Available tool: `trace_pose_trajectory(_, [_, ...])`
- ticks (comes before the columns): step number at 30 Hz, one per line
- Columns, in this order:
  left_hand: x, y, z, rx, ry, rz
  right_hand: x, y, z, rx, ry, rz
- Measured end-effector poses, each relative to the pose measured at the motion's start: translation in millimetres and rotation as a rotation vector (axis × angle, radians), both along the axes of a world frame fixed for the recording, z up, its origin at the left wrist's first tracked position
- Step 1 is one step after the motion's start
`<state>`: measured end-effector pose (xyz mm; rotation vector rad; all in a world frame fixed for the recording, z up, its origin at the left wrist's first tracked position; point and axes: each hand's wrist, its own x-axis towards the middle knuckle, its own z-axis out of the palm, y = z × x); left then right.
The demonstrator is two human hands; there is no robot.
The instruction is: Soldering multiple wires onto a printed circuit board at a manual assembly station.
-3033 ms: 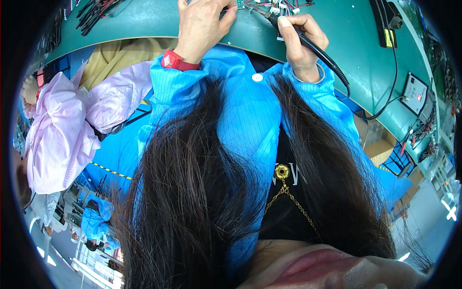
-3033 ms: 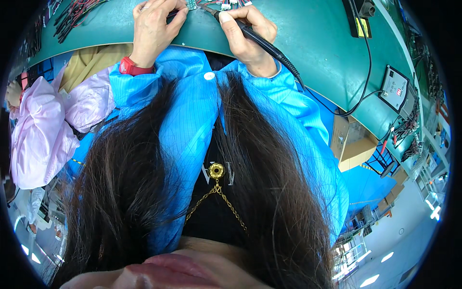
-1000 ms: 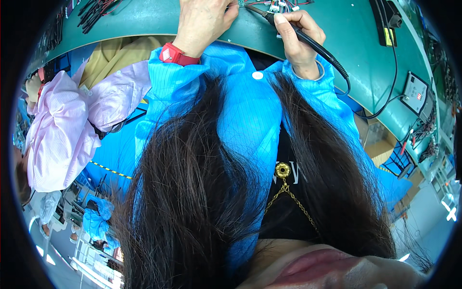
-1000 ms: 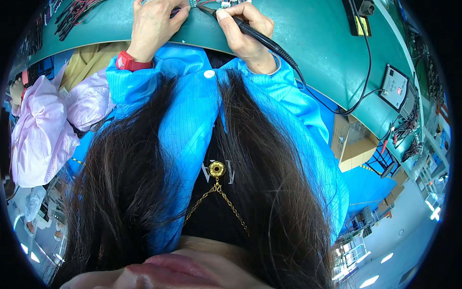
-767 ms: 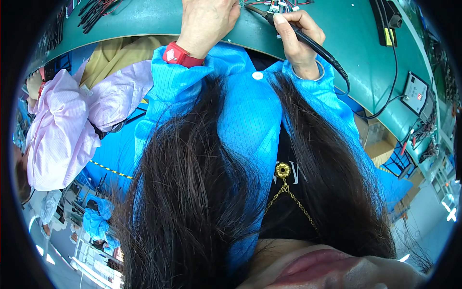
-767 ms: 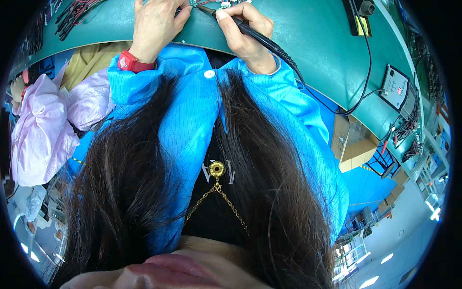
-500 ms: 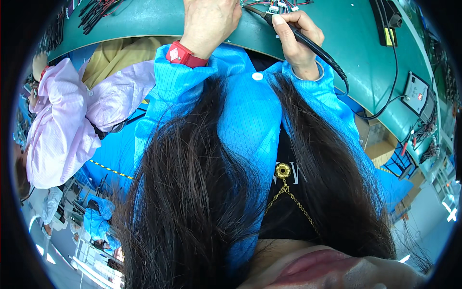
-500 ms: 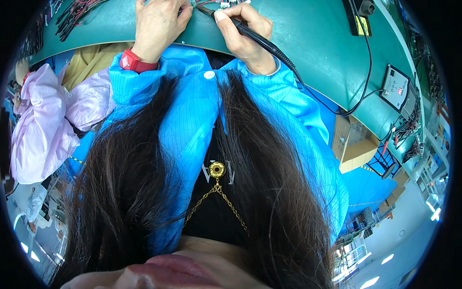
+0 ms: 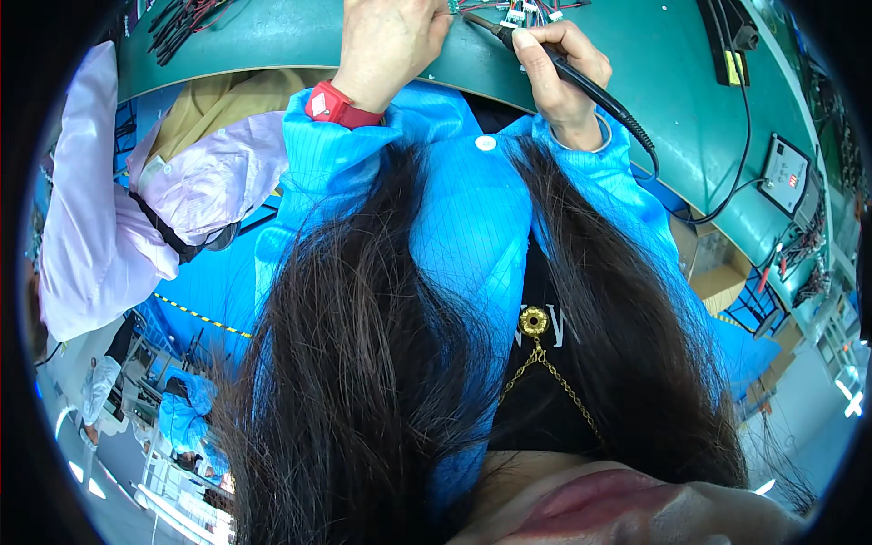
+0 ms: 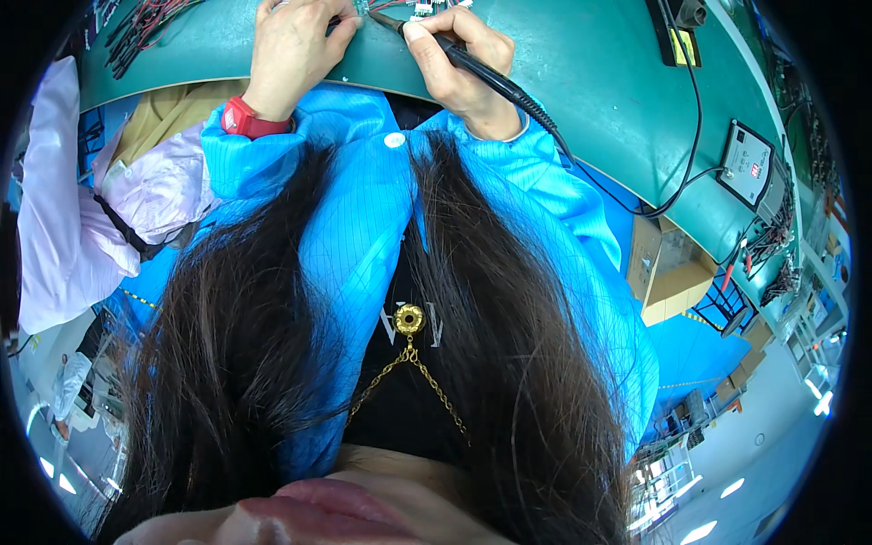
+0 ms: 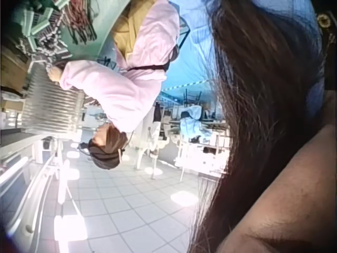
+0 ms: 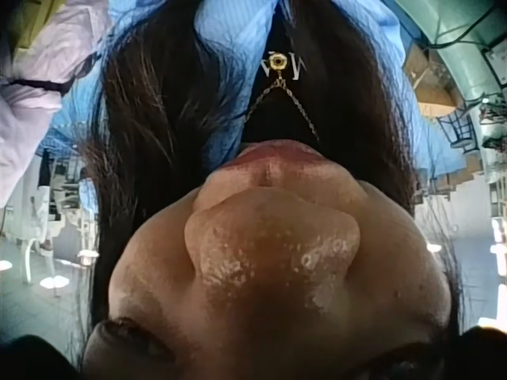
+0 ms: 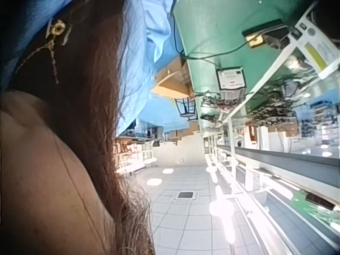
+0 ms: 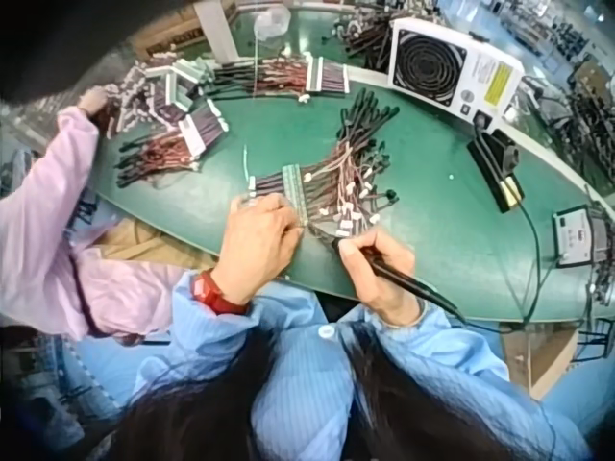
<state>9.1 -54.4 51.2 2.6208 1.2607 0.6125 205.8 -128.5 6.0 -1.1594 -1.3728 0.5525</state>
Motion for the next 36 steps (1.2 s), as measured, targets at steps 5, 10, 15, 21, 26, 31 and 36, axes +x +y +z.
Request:
trace_pose_trajectory(5, [-7.4,4.6,-5.9,-0.084,-0.05,0.0,0.0,-2.3,-1.7,0.006,0.021,-0.047])
trace_pose_trajectory(10, [-10.0,4.4,-3.8,-0.097,-0.083,-0.001,-0.3,-0.6,-0.6,0.012,0.001,-0.051])
trace_pose_trajectory(15, [-12.2,4.4,-5.3,-0.104,-0.082,-0.001,-3.2,-1.5,-2.0,-0.013,0.027,-0.039])
trace_pose_trajectory(21, [-14.8,6.6,-3.4,-0.151,-0.099,0.004,-6.9,0.6,0.3,-0.025,0.041,-0.046])
trace_pose_trajectory(26, [-22.1,13.7,4.0,-0.002,-0.034,-0.036,-5.7,-4.2,30.1,0.012,0.115,-0.08])
trace_pose_trajectory(31, [-52.1,27.1,-25.2,0.135,-0.108,0.127,32.3,-26.5,41.1,0.129,0.196,-0.152])
trace_pose_trajectory(36, [-102.9,18.5,-35.0,0.206,0.101,0.414,141.6,-17.8,57.6,0.342,0.022,-0.652])
